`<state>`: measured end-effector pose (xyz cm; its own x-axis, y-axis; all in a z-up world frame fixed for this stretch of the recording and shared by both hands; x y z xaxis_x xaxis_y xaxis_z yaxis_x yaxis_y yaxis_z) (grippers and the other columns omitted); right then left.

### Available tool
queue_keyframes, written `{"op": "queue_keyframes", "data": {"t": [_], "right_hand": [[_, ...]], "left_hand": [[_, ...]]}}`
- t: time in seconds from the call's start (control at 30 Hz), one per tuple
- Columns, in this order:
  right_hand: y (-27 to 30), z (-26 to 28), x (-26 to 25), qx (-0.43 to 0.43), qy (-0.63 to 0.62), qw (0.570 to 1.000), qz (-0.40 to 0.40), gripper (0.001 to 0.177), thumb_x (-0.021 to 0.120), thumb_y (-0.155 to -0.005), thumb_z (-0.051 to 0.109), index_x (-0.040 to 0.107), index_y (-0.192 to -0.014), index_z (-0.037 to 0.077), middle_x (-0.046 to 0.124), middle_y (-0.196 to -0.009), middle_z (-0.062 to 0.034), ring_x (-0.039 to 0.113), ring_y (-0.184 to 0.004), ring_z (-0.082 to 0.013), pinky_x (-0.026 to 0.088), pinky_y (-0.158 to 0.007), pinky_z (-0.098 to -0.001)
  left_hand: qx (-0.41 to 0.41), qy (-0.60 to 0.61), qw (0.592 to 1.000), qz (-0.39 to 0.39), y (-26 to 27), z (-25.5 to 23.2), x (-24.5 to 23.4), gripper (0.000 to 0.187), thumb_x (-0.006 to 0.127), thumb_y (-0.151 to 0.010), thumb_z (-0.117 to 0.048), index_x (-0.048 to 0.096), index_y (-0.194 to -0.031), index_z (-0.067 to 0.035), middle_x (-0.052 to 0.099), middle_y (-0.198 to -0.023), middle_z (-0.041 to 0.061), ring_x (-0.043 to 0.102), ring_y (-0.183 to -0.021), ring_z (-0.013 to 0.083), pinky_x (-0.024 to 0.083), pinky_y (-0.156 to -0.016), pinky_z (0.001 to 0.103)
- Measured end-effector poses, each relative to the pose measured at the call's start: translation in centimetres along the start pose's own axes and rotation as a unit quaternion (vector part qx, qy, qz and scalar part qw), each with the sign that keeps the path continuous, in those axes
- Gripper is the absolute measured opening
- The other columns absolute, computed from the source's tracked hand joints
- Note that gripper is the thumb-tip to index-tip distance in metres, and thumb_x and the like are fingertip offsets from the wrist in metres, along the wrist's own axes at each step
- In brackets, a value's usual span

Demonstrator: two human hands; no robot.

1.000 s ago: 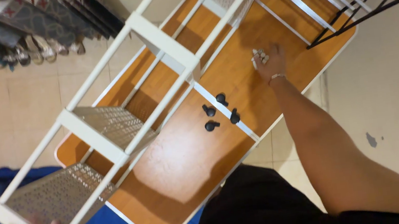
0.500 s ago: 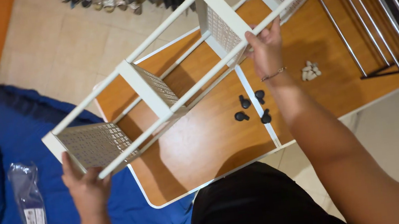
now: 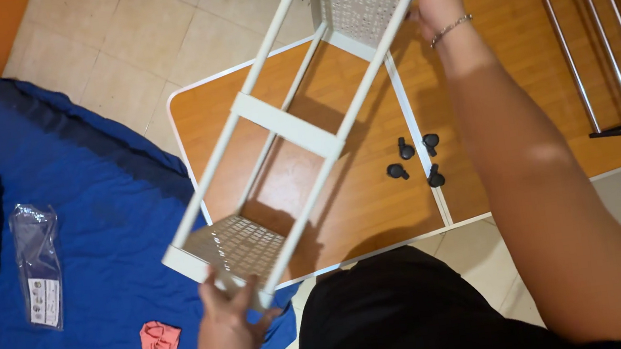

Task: The person assembles a white plastic shelving unit by inserting perforated panels into a frame and connecting white plastic rods. They repeatedly adjust the frame and panels on a wooden table, then place black plastic feet onto the base.

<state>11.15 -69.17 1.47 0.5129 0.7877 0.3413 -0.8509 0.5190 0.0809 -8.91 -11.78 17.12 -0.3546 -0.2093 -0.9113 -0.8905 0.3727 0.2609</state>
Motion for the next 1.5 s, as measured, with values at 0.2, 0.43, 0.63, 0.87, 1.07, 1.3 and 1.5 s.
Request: {"op": "queue_keyframes", "data": {"t": [0.2, 0.43, 0.63, 0.87, 1.07, 1.3, 1.5], "right_hand": [[-2.3, -1.4, 3.4, -0.047, 0.02, 0.997, 0.05, 0.065, 0.056, -0.095, -0.007, 0.033, -0.154, 0.005, 0.07, -0.126, -0.0152, 0.07, -0.112, -0.0263, 0.062, -0.095, -0.0401], [-2.5, -3.5, 11.0, -0.071, 0.127, 0.983, 0.111, 0.031, 0.07, -0.098, 0.006, 0.059, -0.126, -0.002, 0.069, -0.113, -0.0094, 0.066, -0.103, -0.0191, 0.055, -0.09, -0.0353], [-1.0, -4.3, 13.2, 0.002, 0.301, 0.942, 0.147, 0.037, 0.077, -0.1, 0.019, 0.06, -0.127, -0.001, 0.068, -0.11, -0.0054, 0.066, -0.1, -0.0184, 0.055, -0.088, -0.0349], [7.9, -1.6, 15.4, -0.143, 0.239, 0.927, 0.249, 0.112, 0.076, -0.095, -0.01, -0.001, -0.17, 0.023, 0.026, -0.171, -0.0205, 0.044, -0.147, -0.0291, 0.054, -0.113, -0.0381], [14.3, -0.2, 13.7, -0.175, 0.241, 0.933, 0.203, 0.108, 0.072, -0.094, -0.014, 0.007, -0.17, 0.026, 0.012, -0.178, -0.0166, 0.029, -0.16, -0.0284, 0.043, -0.121, -0.0375], [17.7, -1.7, 11.2, 0.03, 0.201, 0.965, 0.168, 0.087, 0.063, -0.099, 0.002, 0.014, -0.168, 0.022, 0.046, -0.163, -0.0114, 0.06, -0.123, -0.024, 0.056, -0.097, -0.0317], [16.8, -3.7, 4.3, -0.042, 0.195, 0.975, 0.101, 0.058, 0.061, -0.106, 0.015, 0.037, -0.16, 0.014, 0.052, -0.156, -0.0117, 0.057, -0.132, -0.0218, 0.053, -0.104, -0.0339]], "left_hand": [[0.181, -0.034, 0.983, 0.027, 3.4, -4.3, 3.8, 0.037, 0.076, -0.07, -0.007, 0.075, -0.107, -0.011, 0.062, -0.105, 0.011, 0.072, -0.072, 0.0265, 0.059, -0.059, 0.038], [0.296, -0.057, 0.95, 0.084, 4.8, -9.8, 7.3, 0.017, 0.069, -0.075, -0.004, 0.072, -0.091, -0.007, 0.062, -0.087, 0.009, 0.068, -0.059, 0.0217, 0.056, -0.051, 0.036], [0.385, -0.008, 0.919, 0.082, 3.5, -15.0, 7.6, 0.011, 0.065, -0.073, -0.005, 0.068, -0.084, -0.004, 0.06, -0.081, 0.01, 0.067, -0.062, 0.0245, 0.055, -0.051, 0.037], [0.425, 0.084, 0.897, 0.085, 2.2, -20.6, 8.4, 0.018, 0.073, -0.07, -0.007, 0.068, -0.087, -0.001, 0.062, -0.085, 0.011, 0.067, -0.066, 0.028, 0.055, -0.053, 0.04], [0.398, 0.11, 0.897, 0.156, 1.3, -21.9, 9.4, 0.043, 0.091, -0.066, -0.027, 0.068, -0.087, 0.003, 0.064, -0.088, 0.016, 0.067, -0.064, 0.0336, 0.056, -0.057, 0.043], [0.376, 0.162, 0.892, 0.19, 0.9, -23.5, 10.5, 0.051, 0.091, -0.073, -0.04, 0.07, -0.09, 0.003, 0.067, -0.089, 0.016, 0.07, -0.074, 0.0339, 0.059, -0.067, 0.042], [0.38, 0.147, 0.892, 0.194, 0.8, -23.8, 10.1, 0.05, 0.09, -0.071, -0.041, 0.075, -0.093, 0.001, 0.069, -0.09, 0.015, 0.071, -0.077, 0.0325, 0.059, -0.067, 0.041]]}}
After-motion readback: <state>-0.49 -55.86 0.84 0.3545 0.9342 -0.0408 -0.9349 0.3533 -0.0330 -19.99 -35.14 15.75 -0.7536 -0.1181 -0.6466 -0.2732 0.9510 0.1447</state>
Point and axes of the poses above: each hand's wrist, its own y-axis away from the middle knuckle, its own x-axis out of the palm, z = x × y, the point moved 10 cm from there along -y, towards the middle knuckle
